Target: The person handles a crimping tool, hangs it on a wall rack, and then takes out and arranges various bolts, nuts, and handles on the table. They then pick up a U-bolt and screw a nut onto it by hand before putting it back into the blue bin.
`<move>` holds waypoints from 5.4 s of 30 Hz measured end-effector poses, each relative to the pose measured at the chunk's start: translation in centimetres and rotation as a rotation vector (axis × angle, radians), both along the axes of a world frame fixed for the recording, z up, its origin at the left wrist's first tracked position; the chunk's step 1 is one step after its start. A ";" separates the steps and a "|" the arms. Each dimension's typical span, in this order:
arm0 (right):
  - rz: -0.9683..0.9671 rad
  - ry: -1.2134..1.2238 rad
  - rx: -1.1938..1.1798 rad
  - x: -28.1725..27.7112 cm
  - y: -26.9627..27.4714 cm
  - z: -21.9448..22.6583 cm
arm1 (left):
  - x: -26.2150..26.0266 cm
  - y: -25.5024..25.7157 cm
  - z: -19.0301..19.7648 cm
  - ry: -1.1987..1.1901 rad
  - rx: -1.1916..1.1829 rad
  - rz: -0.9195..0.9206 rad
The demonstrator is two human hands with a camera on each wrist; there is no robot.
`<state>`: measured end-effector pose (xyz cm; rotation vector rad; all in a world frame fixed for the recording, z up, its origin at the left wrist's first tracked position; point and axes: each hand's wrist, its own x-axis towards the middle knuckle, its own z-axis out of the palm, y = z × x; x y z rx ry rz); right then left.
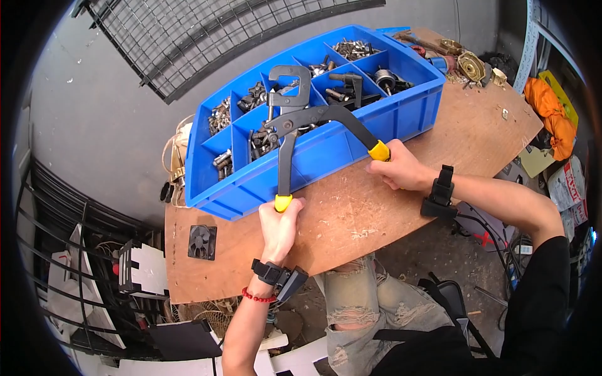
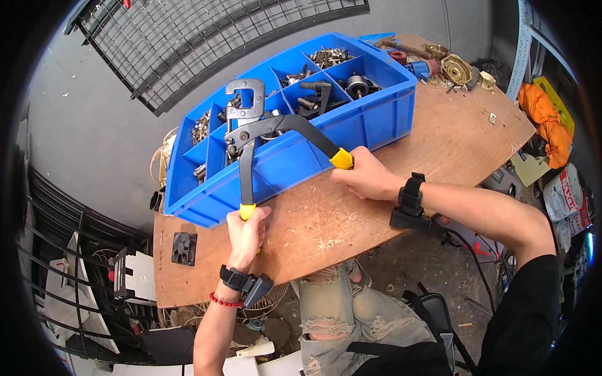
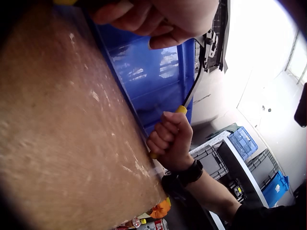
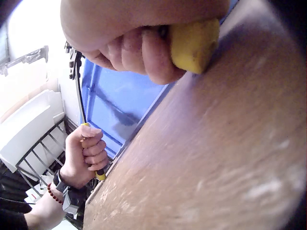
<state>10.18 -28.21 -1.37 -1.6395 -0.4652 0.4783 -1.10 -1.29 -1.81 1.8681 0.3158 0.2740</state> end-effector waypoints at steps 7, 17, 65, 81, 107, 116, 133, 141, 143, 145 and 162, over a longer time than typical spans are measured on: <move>0.003 -0.386 0.036 -1.3 -0.9 -0.9 | -2.5 -0.7 -1.0 -0.191 0.080 -0.012; 0.052 0.144 -0.002 0.3 0.0 0.6 | -0.1 -0.1 0.5 0.016 -0.058 -0.019; 0.000 0.109 0.015 -0.2 0.4 0.1 | 0.6 0.2 -0.5 0.006 0.014 0.013; 0.030 0.092 0.038 0.0 0.3 -0.3 | 0.5 -0.2 -0.1 0.009 -0.007 0.013; 0.024 0.096 0.041 -0.3 0.3 0.2 | -0.3 0.1 1.2 0.056 -0.378 -0.099; 0.017 0.106 0.049 -0.2 0.4 0.0 | -0.3 -0.8 2.2 0.089 -0.236 -0.027; 0.087 0.205 0.169 0.0 0.0 0.0 | 0.0 -1.1 2.1 0.106 -0.194 0.007; 0.058 0.275 0.167 0.0 0.1 -0.1 | 0.0 -1.1 2.1 0.098 -0.198 -0.002; 0.049 0.276 0.161 0.0 0.2 -0.2 | 0.0 -1.0 2.0 0.098 -0.197 -0.003; 0.048 0.276 0.159 0.0 0.2 -0.1 | -0.1 -1.1 2.1 0.097 -0.196 0.001; 0.077 0.265 0.116 -0.4 0.0 0.4 | -0.2 -0.3 1.6 0.084 -0.273 -0.058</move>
